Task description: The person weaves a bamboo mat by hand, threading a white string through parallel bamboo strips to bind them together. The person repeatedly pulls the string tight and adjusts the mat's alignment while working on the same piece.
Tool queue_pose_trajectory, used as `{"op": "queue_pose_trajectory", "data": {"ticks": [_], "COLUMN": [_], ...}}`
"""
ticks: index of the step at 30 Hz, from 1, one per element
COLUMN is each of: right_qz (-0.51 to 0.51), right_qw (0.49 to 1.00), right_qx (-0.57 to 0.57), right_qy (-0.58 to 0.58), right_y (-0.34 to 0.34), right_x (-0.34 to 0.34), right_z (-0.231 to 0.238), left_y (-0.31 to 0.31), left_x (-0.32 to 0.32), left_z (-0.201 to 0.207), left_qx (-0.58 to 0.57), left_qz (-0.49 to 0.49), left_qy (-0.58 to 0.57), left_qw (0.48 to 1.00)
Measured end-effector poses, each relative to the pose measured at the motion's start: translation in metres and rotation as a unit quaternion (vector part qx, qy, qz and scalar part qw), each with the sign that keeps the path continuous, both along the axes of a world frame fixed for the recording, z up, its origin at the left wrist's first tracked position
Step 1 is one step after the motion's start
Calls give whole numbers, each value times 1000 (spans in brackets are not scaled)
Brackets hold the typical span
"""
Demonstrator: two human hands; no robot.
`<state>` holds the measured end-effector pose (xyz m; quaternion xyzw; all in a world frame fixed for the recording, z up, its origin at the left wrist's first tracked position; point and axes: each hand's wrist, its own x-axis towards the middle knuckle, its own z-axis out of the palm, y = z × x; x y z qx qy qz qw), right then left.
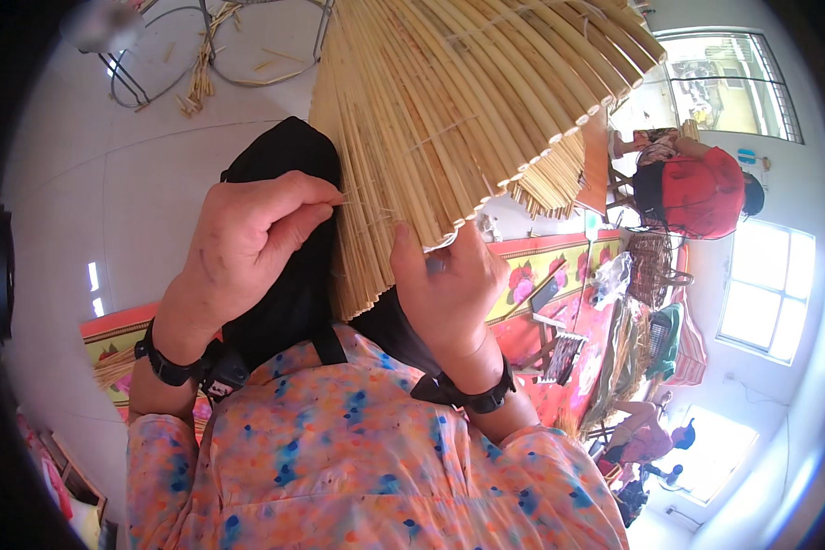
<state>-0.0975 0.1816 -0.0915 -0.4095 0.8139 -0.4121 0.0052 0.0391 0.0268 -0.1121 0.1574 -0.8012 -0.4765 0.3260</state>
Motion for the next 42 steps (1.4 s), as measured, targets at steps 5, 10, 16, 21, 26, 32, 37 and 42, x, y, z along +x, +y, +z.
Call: {"op": "queue_pose_trajectory", "data": {"ticks": [5, 10, 16, 21, 26, 32, 37, 42], "right_qz": [7, -7, -30, -44, -45, -44, -45, -45], "right_qw": [1000, 999, 998, 997, 998, 997, 998, 998], "right_qx": [-9, 28, 22, 31, 15, 32, 12, 28], "right_qy": [-6, 26, 51, 48, 36, 54, 29, 27], "right_y": [3, 3, 5, 4, 4, 5, 5, 5], "right_x": [0, 3, 4, 7, 8, 7, 7, 9], "right_z": [-1, 2, -2, 0, -3, -3, -4, -1], "left_y": [2, 5, 3, 5, 6, 6, 6, 6], "left_x": [-4, -4, 1, -3, -6, -6, -5, -5], "left_z": [-5, -2, -1, -5, -5, -5, -4, -4], "left_qx": [-14, 5, -25, -56, -65, -71, -64, -66], "left_qz": [-18, -4, -8, -2, 6, 7, 4, 5], "left_qy": [17, 40, 10, 43, 53, 38, 40, 46], "left_qw": [1000, 999, 1000, 998, 996, 997, 997, 997]}}
